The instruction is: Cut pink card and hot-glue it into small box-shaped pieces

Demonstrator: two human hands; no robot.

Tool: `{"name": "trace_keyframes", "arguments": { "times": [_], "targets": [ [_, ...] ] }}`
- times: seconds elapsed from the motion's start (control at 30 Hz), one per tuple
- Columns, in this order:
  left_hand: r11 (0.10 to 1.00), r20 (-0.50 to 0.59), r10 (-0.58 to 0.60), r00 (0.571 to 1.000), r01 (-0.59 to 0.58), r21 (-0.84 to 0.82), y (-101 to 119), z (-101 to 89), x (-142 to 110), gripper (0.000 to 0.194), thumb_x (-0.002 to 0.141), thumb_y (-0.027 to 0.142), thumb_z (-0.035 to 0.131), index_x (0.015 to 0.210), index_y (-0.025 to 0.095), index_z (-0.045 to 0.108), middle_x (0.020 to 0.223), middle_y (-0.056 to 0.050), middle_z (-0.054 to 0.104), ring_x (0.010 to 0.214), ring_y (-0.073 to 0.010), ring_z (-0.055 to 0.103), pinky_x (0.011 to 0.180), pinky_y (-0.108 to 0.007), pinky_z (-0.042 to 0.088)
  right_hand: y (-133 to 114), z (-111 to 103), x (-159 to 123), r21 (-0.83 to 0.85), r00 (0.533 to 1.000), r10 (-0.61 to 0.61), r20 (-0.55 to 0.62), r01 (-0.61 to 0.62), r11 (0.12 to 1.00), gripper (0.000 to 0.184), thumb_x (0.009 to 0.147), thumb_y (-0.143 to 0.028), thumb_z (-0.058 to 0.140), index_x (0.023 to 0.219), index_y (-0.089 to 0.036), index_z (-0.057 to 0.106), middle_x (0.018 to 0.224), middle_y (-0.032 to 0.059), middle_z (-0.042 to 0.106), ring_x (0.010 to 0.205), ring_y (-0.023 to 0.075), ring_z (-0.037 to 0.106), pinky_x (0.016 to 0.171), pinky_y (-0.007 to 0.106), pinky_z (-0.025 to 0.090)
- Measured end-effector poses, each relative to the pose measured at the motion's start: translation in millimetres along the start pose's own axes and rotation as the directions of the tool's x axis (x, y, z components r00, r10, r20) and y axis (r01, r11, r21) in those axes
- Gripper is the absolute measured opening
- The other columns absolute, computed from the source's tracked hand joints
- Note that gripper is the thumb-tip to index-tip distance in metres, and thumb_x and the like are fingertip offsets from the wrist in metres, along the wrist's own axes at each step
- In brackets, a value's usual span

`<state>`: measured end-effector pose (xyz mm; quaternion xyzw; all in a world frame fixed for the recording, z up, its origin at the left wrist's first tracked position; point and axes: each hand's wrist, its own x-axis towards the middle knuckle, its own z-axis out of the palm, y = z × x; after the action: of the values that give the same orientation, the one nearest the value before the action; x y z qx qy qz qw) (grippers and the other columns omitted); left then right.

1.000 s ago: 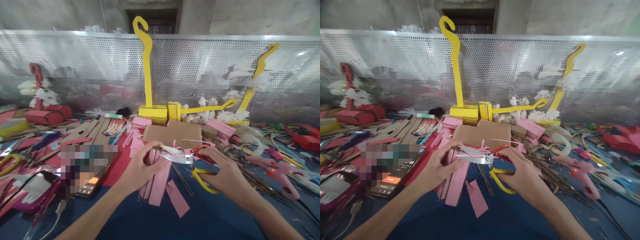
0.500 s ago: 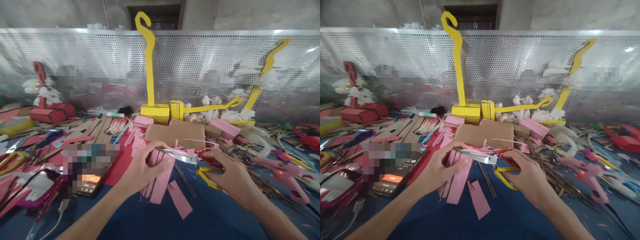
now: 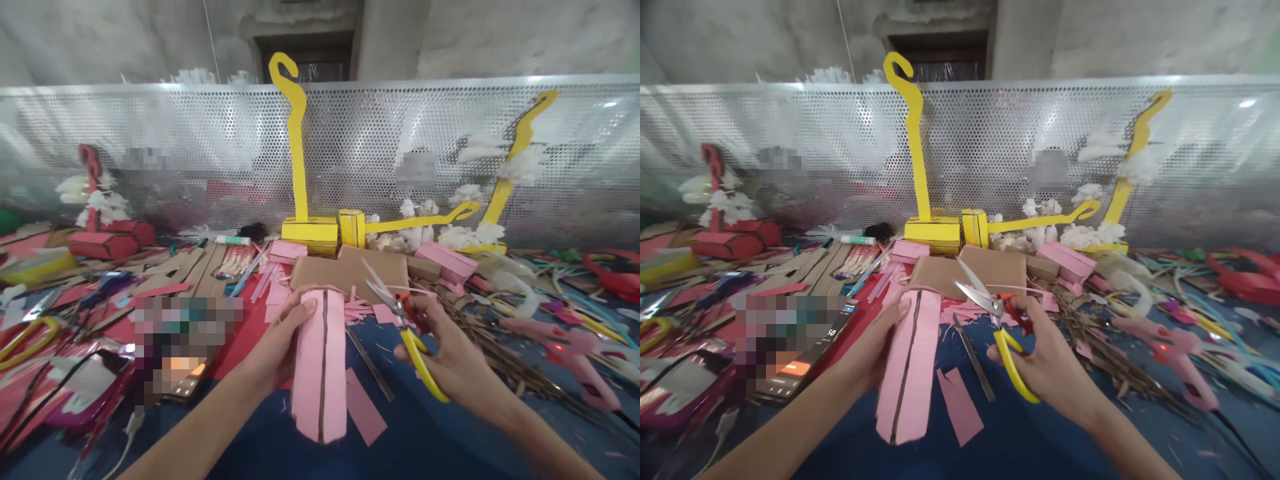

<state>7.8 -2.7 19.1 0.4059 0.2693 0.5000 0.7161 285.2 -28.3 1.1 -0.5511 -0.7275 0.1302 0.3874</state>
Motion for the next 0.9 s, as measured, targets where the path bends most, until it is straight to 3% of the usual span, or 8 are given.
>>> {"name": "trace_keyframes", "arguments": {
  "times": [0.13, 0.2, 0.33, 0.5, 0.9],
  "targets": [
    [0.964, 0.12, -0.202, 0.972, 0.219, -0.148, -3.6, -2.8, 0.2, 0.049, 0.084, 0.058, 0.072, 0.104, 0.014, 0.07, 0.086, -0.009, 0.071, 0.07, -0.0174, 0.066, 0.063, -0.027, 0.055, -4.7, 2.2, 0.8, -0.024, 0.997, -0.073, 0.032, 0.074, 0.997, 0.046, 0.086, -0.038, 0.073, 0.123, -0.025, 0.049, 0.114, 0.0073, 0.064, 0.098, 0.0246, 0.064, 0.084, 0.035, 0.054],
    [0.935, 0.195, -0.229, 0.954, 0.271, -0.228, -7.1, -4.7, 1.2, 0.052, 0.083, 0.061, 0.071, 0.1, 0.012, 0.071, 0.087, -0.009, 0.07, 0.071, -0.0157, 0.065, 0.064, -0.025, 0.055, -7.0, 2.9, -0.2, -0.021, 0.994, -0.089, 0.058, 0.091, 0.996, 0.044, 0.089, -0.036, 0.068, 0.126, -0.026, 0.048, 0.117, 0.0078, 0.064, 0.101, 0.0249, 0.064, 0.085, 0.035, 0.054],
    [0.909, 0.248, -0.202, 0.947, 0.276, -0.312, -16.0, -9.2, 2.6, 0.05, 0.082, 0.06, 0.072, 0.102, 0.014, 0.072, 0.091, -0.007, 0.068, 0.076, -0.0136, 0.063, 0.072, -0.023, 0.054, -11.5, 2.3, -2.6, -0.036, 0.99, -0.122, 0.067, 0.125, 0.992, 0.042, 0.086, -0.027, 0.065, 0.126, -0.026, 0.049, 0.116, 0.0063, 0.064, 0.098, 0.0234, 0.063, 0.084, 0.035, 0.054],
    [0.933, 0.24, -0.236, 0.941, 0.289, -0.215, -23.5, -18.3, 3.0, 0.06, 0.085, 0.07, 0.061, 0.106, 0.015, 0.072, 0.092, -0.011, 0.07, 0.074, -0.0182, 0.064, 0.067, -0.029, 0.053, -17.8, 0.3, -3.1, -0.017, 0.989, -0.123, 0.078, 0.124, 0.992, 0.044, 0.081, -0.025, 0.069, 0.123, -0.027, 0.055, 0.118, 0.0045, 0.066, 0.099, 0.0229, 0.066, 0.084, 0.033, 0.054],
    [0.936, 0.275, -0.252, 0.928, 0.306, -0.172, -22.5, -21.0, 2.7, 0.051, 0.095, 0.057, 0.056, 0.108, 0.011, 0.074, 0.091, -0.015, 0.075, 0.072, -0.02, 0.07, 0.067, -0.031, 0.057, -18.7, -1.3, -1.9, 0.003, 0.992, -0.107, 0.073, 0.107, 0.994, 0.042, 0.08, -0.025, 0.072, 0.12, -0.027, 0.061, 0.114, 0.0044, 0.073, 0.098, 0.0242, 0.071, 0.085, 0.034, 0.058]
  ]
}}
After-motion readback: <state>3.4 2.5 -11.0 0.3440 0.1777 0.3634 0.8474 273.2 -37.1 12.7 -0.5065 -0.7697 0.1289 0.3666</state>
